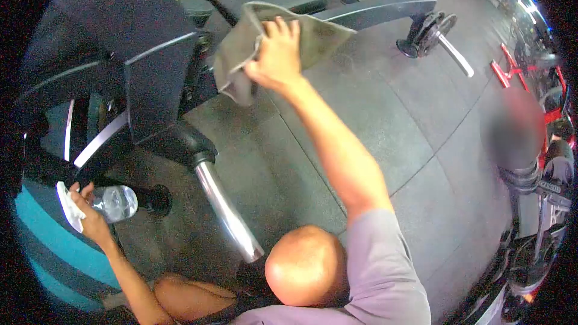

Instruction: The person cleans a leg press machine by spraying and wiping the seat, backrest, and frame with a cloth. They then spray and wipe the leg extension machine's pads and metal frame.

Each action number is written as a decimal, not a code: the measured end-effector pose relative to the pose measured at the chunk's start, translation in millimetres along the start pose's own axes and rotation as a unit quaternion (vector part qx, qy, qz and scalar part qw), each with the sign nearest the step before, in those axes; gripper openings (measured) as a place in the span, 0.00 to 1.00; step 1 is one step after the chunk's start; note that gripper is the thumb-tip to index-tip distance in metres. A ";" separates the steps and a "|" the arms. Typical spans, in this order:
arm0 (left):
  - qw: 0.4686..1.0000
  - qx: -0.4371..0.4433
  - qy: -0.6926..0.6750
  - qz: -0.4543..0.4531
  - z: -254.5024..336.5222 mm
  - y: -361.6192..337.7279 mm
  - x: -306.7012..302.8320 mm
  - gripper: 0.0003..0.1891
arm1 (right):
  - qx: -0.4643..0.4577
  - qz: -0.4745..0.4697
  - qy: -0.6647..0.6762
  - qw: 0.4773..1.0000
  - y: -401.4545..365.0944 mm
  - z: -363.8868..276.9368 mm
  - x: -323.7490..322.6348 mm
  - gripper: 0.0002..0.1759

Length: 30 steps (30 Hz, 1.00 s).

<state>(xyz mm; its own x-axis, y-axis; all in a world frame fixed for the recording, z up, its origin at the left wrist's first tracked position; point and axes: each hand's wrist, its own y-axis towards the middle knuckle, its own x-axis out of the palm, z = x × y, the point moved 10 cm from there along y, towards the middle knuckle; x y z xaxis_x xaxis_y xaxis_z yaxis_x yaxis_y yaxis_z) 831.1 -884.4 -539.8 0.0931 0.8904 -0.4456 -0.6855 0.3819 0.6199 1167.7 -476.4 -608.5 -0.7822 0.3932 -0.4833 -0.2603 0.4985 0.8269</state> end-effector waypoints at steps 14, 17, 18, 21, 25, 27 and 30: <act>0.997 0.033 0.075 -0.003 14.4 -1.9 1.1 0.28 | 0.103 0.057 0.112 0.987 26.0 212.1 -53.0 0.12; 0.997 0.018 0.069 -0.005 7.2 3.3 -4.2 0.29 | 0.206 0.111 0.157 0.959 40.7 233.2 -52.0 0.23; 0.998 0.011 0.065 -0.011 2.1 4.4 -4.4 0.29 | 0.164 0.108 0.091 0.976 44.9 205.8 -52.6 0.23; 0.999 0.011 0.049 -0.015 4.3 3.8 1.7 0.29 | 0.035 0.168 0.054 0.984 28.6 93.9 -55.0 0.19; 0.999 0.015 0.039 -0.028 5.6 4.9 5.3 0.28 | 0.075 0.096 0.307 0.944 -32.0 -28.5 -12.3 0.29; 0.999 0.001 0.026 -0.030 11.4 2.6 8.8 0.28 | 0.066 0.024 0.342 0.937 -70.1 -69.2 -1.3 0.31; 1.000 -0.010 0.009 -0.025 5.4 2.0 5.9 0.27 | 0.206 -0.010 0.415 0.886 -128.6 -51.8 5.3 0.31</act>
<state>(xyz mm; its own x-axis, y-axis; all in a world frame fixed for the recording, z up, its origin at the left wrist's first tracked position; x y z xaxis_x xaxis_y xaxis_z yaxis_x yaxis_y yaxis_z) 834.1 -877.1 -537.7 0.1152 0.8656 -0.4873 -0.6944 0.4209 0.5836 1167.6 -578.4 -702.6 -0.9713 -0.2366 0.0234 -0.1829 0.8065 0.5622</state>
